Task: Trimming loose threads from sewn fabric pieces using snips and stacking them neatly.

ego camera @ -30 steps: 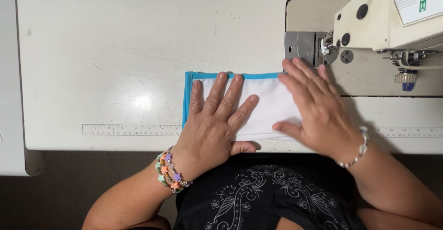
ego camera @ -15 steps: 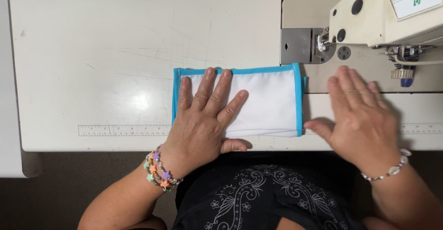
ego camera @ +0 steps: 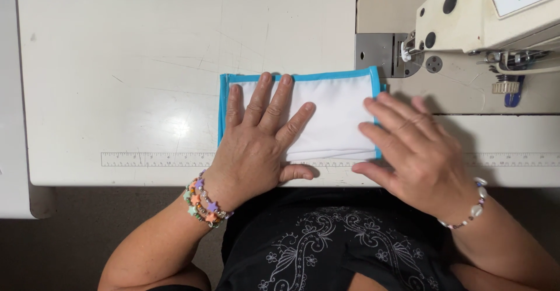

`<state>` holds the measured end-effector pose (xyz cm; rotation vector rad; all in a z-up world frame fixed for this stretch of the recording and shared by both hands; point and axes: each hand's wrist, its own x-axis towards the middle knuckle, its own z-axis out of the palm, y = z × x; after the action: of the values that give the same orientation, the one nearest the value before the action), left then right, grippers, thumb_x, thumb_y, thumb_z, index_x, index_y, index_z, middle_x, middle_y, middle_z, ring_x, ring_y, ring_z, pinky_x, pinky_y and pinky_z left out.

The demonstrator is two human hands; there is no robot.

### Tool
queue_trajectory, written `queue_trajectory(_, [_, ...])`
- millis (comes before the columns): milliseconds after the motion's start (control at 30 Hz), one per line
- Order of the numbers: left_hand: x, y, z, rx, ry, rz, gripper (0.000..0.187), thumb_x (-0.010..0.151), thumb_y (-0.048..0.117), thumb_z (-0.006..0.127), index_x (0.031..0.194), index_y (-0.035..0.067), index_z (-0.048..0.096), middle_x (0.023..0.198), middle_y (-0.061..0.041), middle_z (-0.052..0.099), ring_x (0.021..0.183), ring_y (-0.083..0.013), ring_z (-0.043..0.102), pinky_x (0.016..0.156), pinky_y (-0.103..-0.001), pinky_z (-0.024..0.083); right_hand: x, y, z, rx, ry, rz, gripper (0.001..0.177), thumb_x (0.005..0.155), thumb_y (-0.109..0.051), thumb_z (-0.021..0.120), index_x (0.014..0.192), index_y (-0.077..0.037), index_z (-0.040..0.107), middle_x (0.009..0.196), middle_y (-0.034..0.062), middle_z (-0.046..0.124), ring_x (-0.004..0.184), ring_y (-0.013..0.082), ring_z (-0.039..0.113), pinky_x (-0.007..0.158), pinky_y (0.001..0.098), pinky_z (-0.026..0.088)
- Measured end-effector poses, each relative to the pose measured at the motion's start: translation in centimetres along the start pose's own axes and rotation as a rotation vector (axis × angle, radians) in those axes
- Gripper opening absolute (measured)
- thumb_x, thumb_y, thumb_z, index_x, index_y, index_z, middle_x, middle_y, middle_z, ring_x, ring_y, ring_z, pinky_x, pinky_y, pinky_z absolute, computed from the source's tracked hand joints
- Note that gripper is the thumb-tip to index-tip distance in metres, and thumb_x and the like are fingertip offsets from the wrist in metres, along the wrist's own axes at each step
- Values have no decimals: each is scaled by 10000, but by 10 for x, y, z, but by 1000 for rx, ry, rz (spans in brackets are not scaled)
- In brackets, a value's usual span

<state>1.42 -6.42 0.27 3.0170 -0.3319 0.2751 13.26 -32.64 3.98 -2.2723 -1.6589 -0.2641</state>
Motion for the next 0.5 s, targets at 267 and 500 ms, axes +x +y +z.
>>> queue_trajectory(267, [5,-3,-1,12,12,1,1002,874,915,224,1616,249,328,1666,-222,258,1544,-476,246,1166,-741,271,-4,-11,13,37,148,-71,42,933,-14,783,945,-52,797,1051,97,780,1043,282,752,1077,515,513])
queue_trajectory(500, [4,-12,0,7,51,58,928,940,871,311,1614,234,359,1674,-192,234,1543,-490,237,1147,-767,320,-8,-1,15,92,89,-32,167,923,-87,801,1083,-59,761,1190,93,735,1160,291,716,1112,514,496])
